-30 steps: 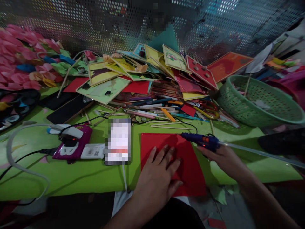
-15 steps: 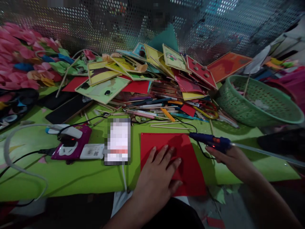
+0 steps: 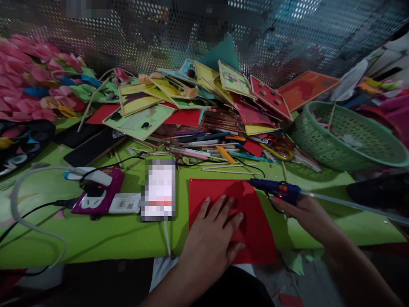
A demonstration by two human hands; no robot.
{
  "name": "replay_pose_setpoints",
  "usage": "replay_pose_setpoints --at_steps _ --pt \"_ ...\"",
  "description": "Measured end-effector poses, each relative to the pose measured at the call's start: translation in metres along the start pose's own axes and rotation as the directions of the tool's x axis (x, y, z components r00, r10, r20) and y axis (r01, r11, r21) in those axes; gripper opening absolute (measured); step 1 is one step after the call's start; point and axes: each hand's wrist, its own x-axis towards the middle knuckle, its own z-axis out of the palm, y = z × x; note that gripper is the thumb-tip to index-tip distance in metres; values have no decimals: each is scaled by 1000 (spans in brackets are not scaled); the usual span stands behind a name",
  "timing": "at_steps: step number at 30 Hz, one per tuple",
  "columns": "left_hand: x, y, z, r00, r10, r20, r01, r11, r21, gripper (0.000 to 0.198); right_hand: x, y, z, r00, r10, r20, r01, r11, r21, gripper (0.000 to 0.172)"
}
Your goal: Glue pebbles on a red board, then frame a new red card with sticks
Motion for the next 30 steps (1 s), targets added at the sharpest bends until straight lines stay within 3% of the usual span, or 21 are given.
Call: replay_pose_setpoints --at_steps 4,11,30 --pt "0 0 -2 1000 -5 8 5 1000 -4 59 -3 3 -7 996 86 -11 -87 995 -48 59" --pt "0 1 -3 1000 -6 14 6 1000 -6 58 -4 2 -12 994 103 -47 -109 983 -148 67" --pt "1 -2 -2 1000 14 13 -14 1000 -4 59 -5 2 -10 996 82 -37 -84 995 -55 60"
